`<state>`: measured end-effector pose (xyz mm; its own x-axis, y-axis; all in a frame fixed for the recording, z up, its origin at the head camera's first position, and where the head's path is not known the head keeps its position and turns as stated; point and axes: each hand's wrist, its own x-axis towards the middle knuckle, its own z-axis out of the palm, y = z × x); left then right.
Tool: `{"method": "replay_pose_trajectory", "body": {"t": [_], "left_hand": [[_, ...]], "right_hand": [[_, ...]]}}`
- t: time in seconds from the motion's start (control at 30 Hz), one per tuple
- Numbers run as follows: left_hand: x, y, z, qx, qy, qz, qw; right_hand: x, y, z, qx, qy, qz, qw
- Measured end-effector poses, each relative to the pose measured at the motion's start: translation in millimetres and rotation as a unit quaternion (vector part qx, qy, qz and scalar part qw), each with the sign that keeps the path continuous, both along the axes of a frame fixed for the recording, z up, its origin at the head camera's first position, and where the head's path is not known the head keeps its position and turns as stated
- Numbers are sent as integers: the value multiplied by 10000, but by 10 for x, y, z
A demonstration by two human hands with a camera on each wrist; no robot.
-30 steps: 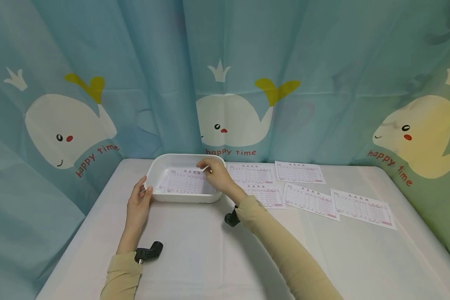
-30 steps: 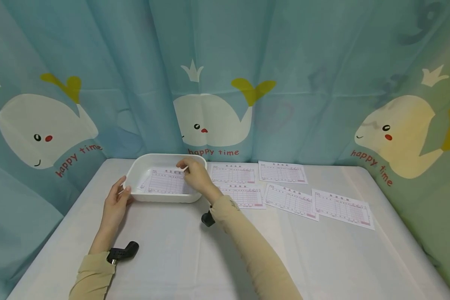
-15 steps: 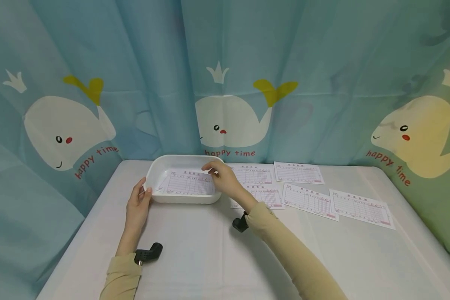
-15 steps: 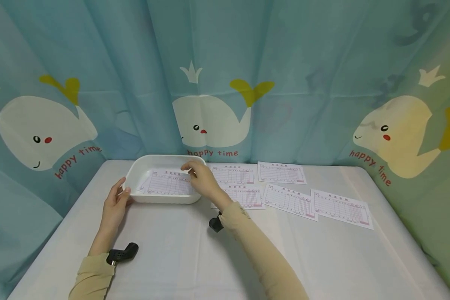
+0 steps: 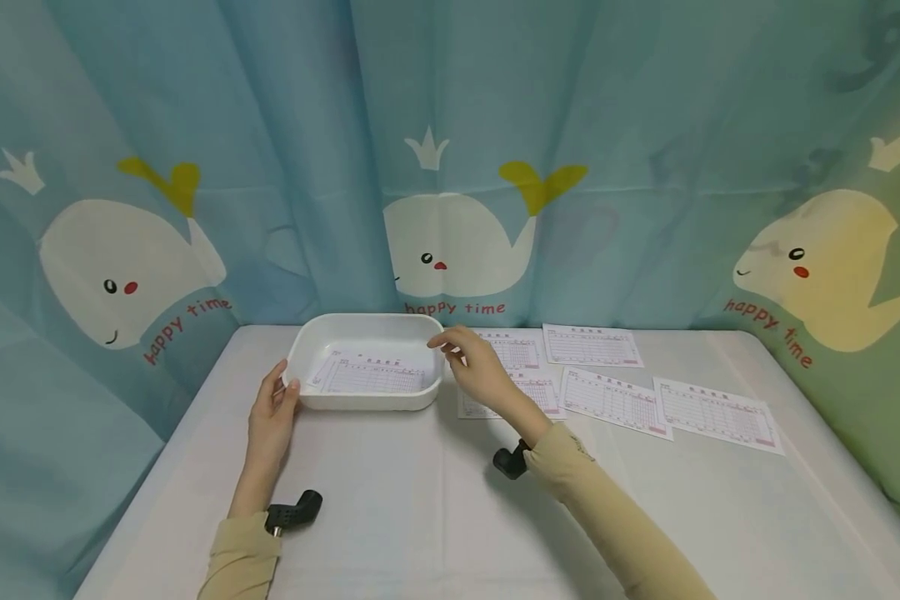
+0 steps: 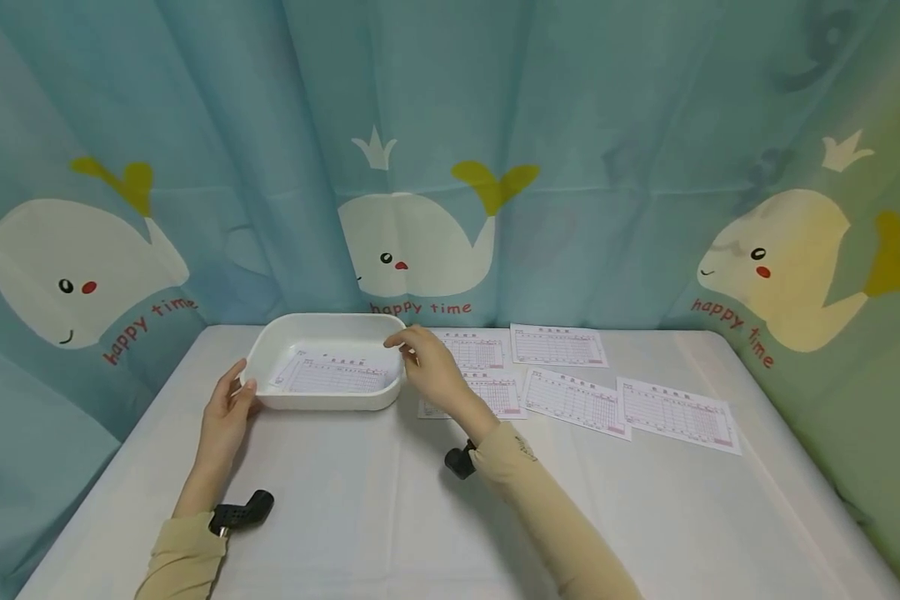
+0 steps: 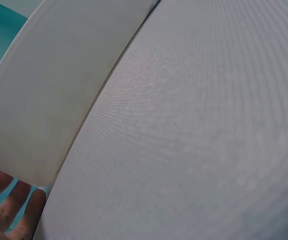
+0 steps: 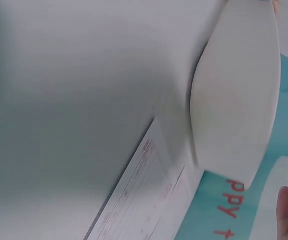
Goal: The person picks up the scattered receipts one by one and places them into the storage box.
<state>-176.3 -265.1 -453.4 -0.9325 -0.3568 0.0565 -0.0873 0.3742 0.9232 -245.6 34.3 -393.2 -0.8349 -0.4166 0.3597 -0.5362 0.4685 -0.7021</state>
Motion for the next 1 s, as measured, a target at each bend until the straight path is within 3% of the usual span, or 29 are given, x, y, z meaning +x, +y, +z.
{"method": "replay_pose_trajectory", "body": {"t": [0.27, 1.0], "left_hand": [[-3, -14, -1, -18, 8, 43, 10000], [19, 20, 32, 18, -34, 37, 10000]], "right_hand": [[78, 299, -12, 65, 45, -212, 9997], [174, 1131, -255, 180, -56, -1035, 9945]]}}
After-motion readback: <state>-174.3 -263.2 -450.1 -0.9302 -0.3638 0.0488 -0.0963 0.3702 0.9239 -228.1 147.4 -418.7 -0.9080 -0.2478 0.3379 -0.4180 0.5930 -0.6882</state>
